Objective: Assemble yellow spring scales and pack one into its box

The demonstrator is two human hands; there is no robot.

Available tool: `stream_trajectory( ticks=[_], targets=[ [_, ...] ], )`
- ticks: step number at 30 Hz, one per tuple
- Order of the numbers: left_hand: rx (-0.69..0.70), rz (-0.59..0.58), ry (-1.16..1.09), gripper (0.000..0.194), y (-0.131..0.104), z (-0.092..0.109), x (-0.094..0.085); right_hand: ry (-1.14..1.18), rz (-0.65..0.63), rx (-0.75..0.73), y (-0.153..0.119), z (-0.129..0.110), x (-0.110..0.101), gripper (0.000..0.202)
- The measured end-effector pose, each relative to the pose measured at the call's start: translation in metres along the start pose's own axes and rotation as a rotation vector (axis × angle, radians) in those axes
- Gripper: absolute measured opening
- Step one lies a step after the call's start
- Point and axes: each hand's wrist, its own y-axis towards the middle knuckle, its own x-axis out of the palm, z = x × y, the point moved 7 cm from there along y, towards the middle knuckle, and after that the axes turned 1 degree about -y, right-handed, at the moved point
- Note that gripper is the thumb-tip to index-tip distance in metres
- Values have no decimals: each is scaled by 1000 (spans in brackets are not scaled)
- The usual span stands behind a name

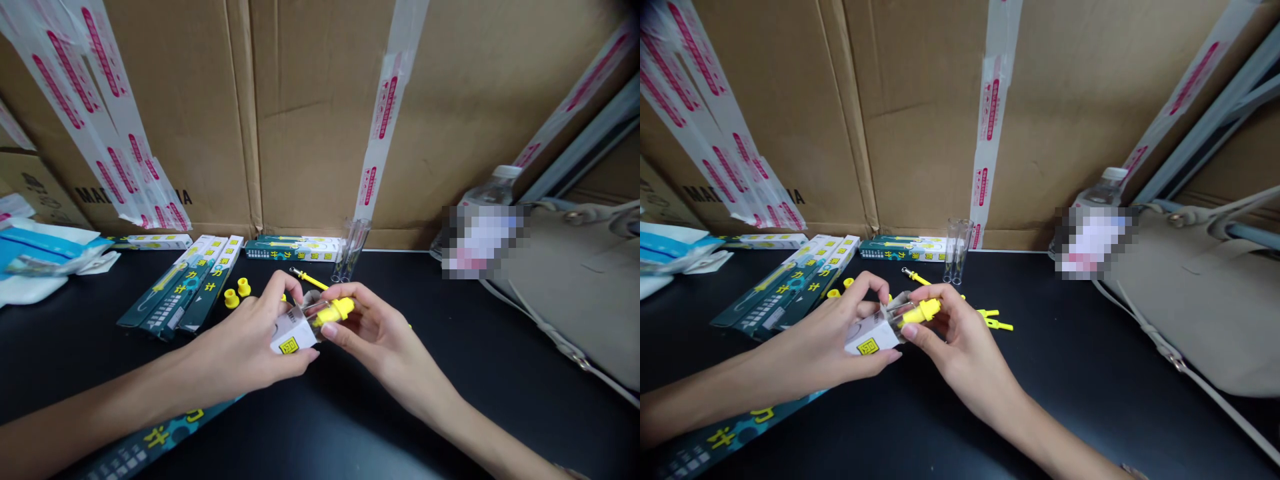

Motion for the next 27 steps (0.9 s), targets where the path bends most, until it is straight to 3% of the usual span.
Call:
stream_trajectory(
  ticks=[7,16,20,27],
  targets=[
    [6,-3,11,38,-2,1,0,24,26,-2,2,-4,-1,26],
    [18,-12,29,41,-1,0,3,-110,75,-23,2,-2,-6,27],
    [33,-19,43,44,-1,1,5,-97,32,18,0,2,-1,33],
    [18,0,11,49,3,4,0,-165,-50,6,-3,-2,4,23]
  ],
)
